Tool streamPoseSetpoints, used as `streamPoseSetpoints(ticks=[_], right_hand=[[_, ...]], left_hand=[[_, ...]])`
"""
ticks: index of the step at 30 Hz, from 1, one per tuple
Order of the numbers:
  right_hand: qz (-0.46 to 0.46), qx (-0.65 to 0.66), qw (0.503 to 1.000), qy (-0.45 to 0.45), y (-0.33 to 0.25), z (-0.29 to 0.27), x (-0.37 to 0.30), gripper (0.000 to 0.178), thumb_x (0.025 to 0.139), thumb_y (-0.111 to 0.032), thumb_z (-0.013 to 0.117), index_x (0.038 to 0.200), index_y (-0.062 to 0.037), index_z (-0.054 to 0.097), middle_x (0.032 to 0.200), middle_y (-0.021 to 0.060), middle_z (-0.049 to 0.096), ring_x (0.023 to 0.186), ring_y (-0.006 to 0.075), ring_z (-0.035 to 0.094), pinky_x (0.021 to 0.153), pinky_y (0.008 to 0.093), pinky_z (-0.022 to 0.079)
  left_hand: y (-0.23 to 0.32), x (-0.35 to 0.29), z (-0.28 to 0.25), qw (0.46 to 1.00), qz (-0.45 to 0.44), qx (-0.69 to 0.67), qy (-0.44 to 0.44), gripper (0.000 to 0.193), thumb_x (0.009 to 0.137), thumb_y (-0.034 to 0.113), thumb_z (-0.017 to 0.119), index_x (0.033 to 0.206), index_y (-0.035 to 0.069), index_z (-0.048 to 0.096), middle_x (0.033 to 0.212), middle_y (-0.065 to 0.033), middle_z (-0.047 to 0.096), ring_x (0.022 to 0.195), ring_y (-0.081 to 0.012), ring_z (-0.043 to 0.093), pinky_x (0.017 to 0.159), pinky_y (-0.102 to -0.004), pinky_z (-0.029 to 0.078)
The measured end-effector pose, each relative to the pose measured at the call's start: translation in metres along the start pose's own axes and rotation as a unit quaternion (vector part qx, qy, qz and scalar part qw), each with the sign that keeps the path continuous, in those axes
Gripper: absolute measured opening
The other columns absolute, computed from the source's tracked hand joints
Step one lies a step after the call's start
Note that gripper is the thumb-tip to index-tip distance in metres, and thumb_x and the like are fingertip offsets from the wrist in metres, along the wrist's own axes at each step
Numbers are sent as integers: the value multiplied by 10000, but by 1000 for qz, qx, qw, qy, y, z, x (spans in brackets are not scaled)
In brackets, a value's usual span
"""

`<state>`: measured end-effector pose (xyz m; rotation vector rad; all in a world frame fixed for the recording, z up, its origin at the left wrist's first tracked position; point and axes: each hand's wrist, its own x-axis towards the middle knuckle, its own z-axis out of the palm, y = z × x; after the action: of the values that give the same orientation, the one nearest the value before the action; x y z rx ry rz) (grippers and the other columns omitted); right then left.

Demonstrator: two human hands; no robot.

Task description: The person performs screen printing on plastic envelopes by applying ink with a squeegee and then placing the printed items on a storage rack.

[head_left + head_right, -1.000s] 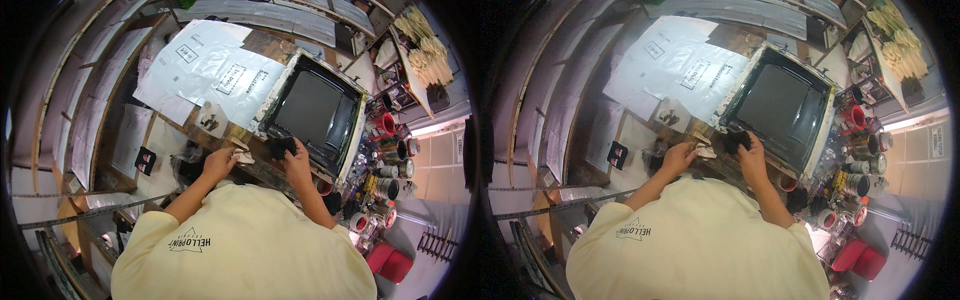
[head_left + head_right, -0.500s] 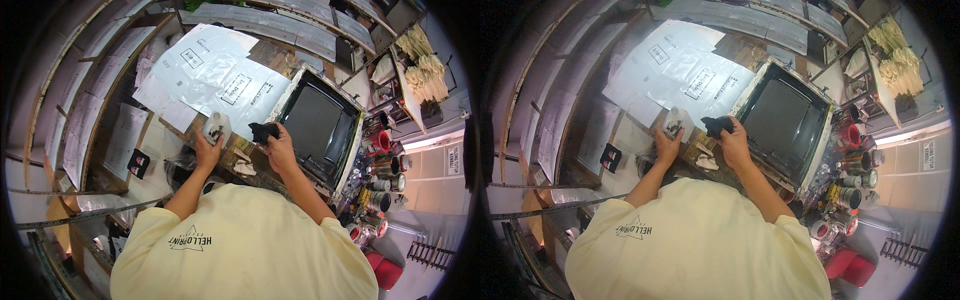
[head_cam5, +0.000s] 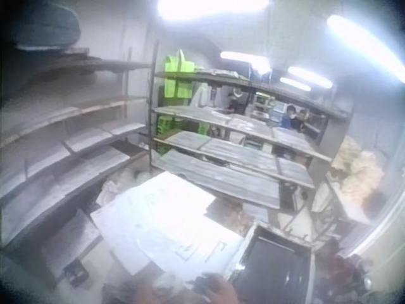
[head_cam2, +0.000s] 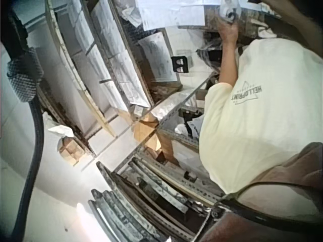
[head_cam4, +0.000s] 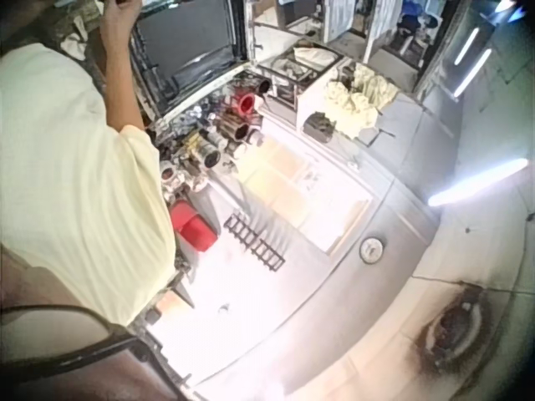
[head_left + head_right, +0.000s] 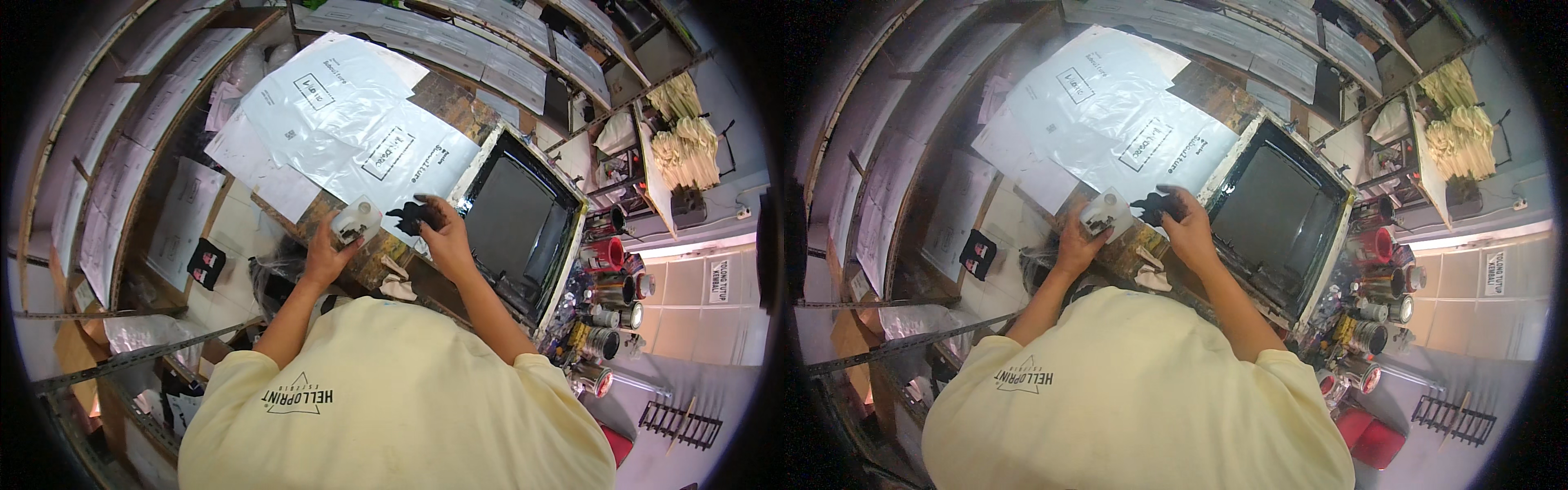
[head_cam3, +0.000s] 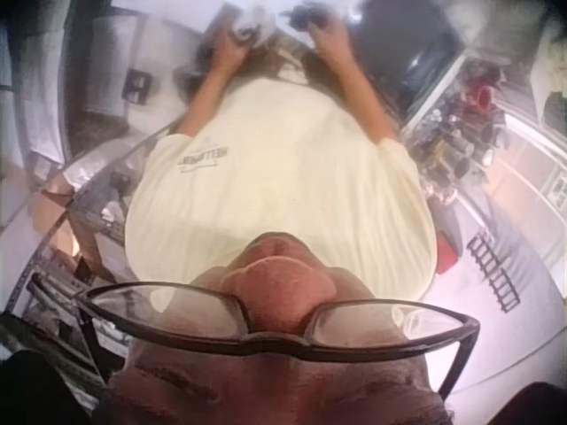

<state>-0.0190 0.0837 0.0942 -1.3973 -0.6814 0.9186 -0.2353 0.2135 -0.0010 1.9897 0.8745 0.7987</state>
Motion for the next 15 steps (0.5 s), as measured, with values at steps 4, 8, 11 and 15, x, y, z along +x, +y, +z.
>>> streamPoseSetpoints(ticks=[4, 8, 11, 15], right_hand=[[1, 5, 1000, 1, 10, 3, 25, 317, 939, 88, 565, 1242, 43, 644, 1102, 93, 706, 1035, 130, 653, 899, 278, 539], [56, -32, 998, -28, 18, -3, 40, 257, 943, 37, 613, 1197, 40, 655, 1069, 77, 712, 999, 138, 658, 885, 272, 530], [-57, -206, 977, 11, 24, -2, 47, 240, 932, 21, 639, 1172, 30, 657, 1051, 79, 724, 945, 163, 677, 882, 280, 527], [-183, -343, 921, 22, 28, 8, 58, 197, 916, 25, 650, 1112, 17, 636, 1025, 139, 725, 909, 222, 700, 855, 329, 540]], left_hand=[[-6, 1, 1, 1000, 16, 5, 7, 803, 797, 314, 887, 1415, 60, 442, 1355, -200, 592, 1213, -362, 616, 1011, -438, 493], [-6, -5, 8, 998, -15, -48, 28, 817, 793, 303, 890, 1416, 46, 428, 1330, -199, 586, 1230, -367, 596, 1021, -442, 482], [-10, -8, 10, 996, -59, -64, -2, 844, 801, 290, 888, 1432, 26, 394, 1354, -216, 549, 1241, -353, 578, 1041, -439, 467], [-1, -6, 13, 999, -16, -33, 5, 812, 838, 299, 857, 1436, 32, 377, 1335, -223, 545, 1212, -349, 586, 1016, -440, 479]])
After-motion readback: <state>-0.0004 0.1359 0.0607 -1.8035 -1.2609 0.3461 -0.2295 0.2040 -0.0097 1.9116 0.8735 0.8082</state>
